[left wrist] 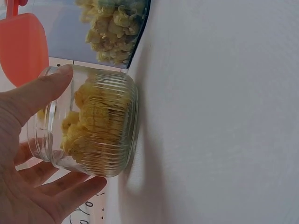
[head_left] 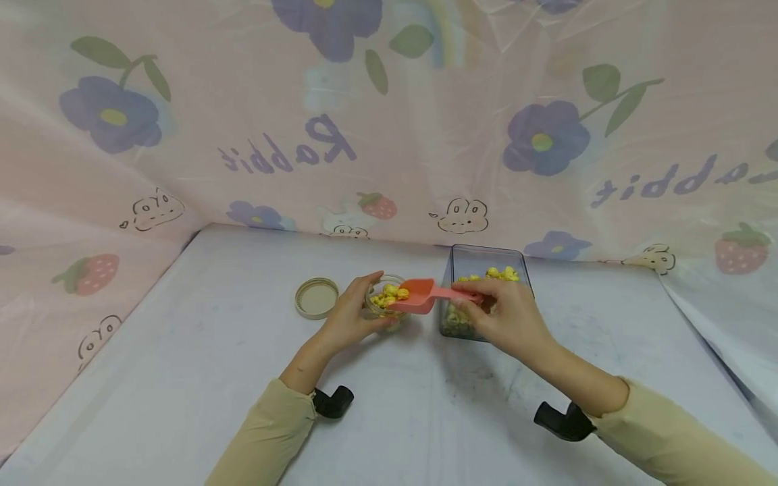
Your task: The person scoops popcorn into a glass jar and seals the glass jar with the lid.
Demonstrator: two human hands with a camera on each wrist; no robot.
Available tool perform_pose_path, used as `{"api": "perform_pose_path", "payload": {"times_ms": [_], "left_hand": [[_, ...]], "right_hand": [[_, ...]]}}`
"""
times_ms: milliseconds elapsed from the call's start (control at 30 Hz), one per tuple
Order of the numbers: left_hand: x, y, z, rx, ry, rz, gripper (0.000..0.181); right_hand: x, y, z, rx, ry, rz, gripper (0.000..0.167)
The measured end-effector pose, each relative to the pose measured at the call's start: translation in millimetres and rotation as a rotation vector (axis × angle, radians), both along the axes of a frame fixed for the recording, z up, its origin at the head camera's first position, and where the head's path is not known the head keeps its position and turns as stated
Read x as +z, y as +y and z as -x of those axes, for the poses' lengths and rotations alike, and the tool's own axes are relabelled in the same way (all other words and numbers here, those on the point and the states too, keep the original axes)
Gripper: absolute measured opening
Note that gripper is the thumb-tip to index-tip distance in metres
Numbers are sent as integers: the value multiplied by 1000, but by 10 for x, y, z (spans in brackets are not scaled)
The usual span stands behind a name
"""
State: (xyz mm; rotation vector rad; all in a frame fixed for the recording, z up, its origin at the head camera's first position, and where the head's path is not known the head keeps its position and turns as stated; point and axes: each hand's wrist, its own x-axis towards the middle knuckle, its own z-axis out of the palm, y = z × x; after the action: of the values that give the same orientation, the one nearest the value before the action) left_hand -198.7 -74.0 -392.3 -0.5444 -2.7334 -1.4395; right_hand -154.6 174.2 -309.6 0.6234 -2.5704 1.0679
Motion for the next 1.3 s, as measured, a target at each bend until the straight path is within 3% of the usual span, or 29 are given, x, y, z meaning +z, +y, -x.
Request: {"api": "perform_pose_path", "payload": {"times_ms": [433,700,967,1300], "left_hand": [[7,1,2,-18,7,-8,85],[14,-5,-1,-5,2,-3,84],[9,5,2,1,-4,-6,83],[15,4,0,2,-8,4,84]], "right_hand": [[7,85,-18,-29,31,-31,18],[-137,159,-124,-79,-51,-56,21],[-287,153,-186,-102,-70,-14,21],[-395,189,-185,-77,-76,17,26]]}}
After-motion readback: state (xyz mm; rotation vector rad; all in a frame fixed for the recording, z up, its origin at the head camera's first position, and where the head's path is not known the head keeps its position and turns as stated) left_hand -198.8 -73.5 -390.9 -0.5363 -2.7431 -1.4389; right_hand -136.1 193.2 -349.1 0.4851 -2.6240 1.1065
